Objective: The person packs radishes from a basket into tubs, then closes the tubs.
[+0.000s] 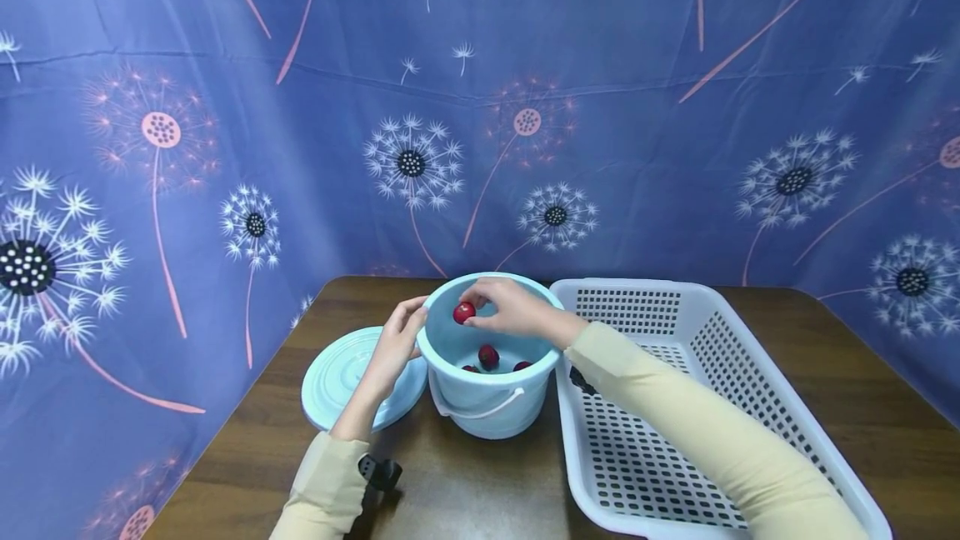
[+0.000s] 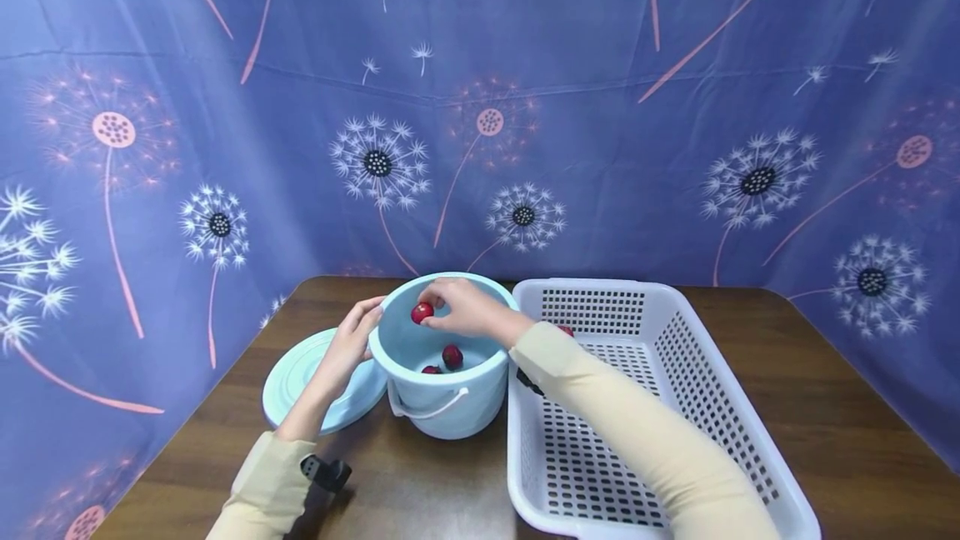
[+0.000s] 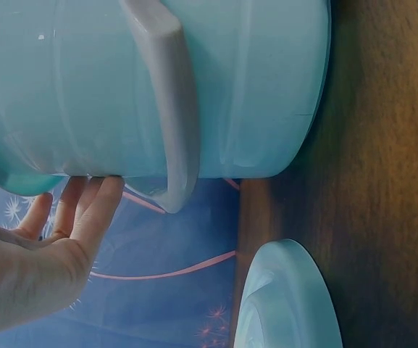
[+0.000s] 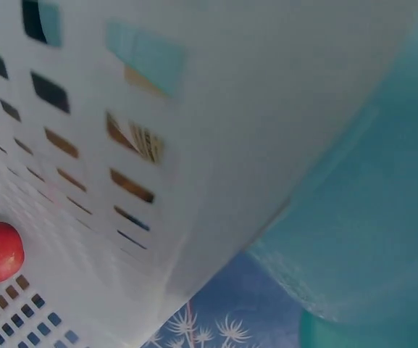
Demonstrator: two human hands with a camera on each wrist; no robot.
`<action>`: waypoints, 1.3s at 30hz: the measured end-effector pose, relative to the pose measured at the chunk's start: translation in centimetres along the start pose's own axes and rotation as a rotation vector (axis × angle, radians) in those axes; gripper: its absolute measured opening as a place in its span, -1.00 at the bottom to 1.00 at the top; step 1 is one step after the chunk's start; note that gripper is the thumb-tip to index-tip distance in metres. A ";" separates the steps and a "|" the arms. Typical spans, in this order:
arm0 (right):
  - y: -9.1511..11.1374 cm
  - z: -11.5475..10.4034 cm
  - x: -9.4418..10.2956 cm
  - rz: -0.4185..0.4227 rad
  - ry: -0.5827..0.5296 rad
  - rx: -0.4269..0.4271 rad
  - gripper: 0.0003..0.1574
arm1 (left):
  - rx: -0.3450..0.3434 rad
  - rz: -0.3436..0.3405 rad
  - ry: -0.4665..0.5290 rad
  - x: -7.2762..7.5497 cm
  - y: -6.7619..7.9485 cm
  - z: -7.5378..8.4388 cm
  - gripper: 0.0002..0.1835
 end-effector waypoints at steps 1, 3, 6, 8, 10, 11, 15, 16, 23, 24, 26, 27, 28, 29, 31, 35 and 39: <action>0.0 0.0 0.0 -0.007 0.005 0.001 -0.58 | -0.006 -0.001 -0.001 0.0 0.0 0.0 -0.52; -0.1 -0.1 -0.2 -0.020 0.019 0.007 -0.60 | -0.011 0.003 0.002 0.0 0.0 0.1 -0.52; -0.2 -0.3 -0.6 -0.056 0.038 0.006 -0.63 | -0.008 0.008 0.001 0.2 0.3 -0.1 -0.52; -0.3 -0.4 -0.9 -0.079 0.058 0.001 -0.64 | 0.000 0.013 -0.004 0.3 0.5 -0.2 -0.52; -0.4 -0.5 -1.1 -0.097 0.078 -0.010 -0.65 | 0.003 0.013 -0.009 0.4 0.7 -0.3 -0.52; -0.4 -0.5 -1.2 -0.103 0.089 -0.014 -0.65 | 0.003 0.014 -0.011 0.4 0.8 -0.3 -0.52; -0.5 -0.5 -1.2 -0.111 0.125 -0.041 -0.65 | 0.002 0.013 -0.010 0.5 0.8 -0.2 -0.51; -0.4 -0.5 -1.1 -0.114 0.134 -0.049 -0.65 | 0.002 0.013 -0.012 0.5 0.8 -0.1 -0.51; -0.2 -0.1 -0.9 -0.118 0.170 -0.079 -0.67 | -0.001 0.004 -0.019 0.1 0.6 0.1 -0.50; -0.2 -0.1 -0.9 -0.114 0.169 -0.076 -0.67 | 0.001 0.006 -0.017 0.1 0.5 0.1 -0.50; -0.2 0.0 -0.9 -0.105 0.160 -0.068 -0.68 | -0.001 0.006 -0.017 0.0 0.5 0.1 -0.50; -0.1 0.1 -0.9 -0.098 0.156 -0.062 -0.69 | -0.002 0.007 -0.017 0.0 0.5 0.0 -0.50; -0.1 0.1 -0.9 -0.093 0.151 -0.056 -0.69 | -0.002 0.008 -0.016 0.0 0.5 0.0 -0.50; 0.0 0.1 -1.0 -0.090 0.150 -0.053 -0.70 | -0.002 0.007 -0.015 -0.1 0.5 0.0 -0.50; 0.0 0.2 -1.0 -0.085 0.148 -0.047 -0.71 | -0.001 0.006 -0.011 -0.2 0.5 -0.1 -0.51; 0.2 0.3 -0.9 -0.077 0.149 -0.044 -0.72 | -0.005 0.002 -0.009 -0.3 0.4 -0.1 -0.51; 0.3 0.3 -0.8 -0.072 0.148 -0.043 -0.73 | -0.007 -0.001 -0.011 -0.4 0.3 0.0 -0.51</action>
Point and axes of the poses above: each hand's wrist, its own y-axis away from the middle knuckle, its own x-axis out of the back of the hand, z = x × y, the point moved 4 cm from there along -y, towards the middle knuckle, and after that the axes turned 4 degrees about -z, right-handed, at the moved point
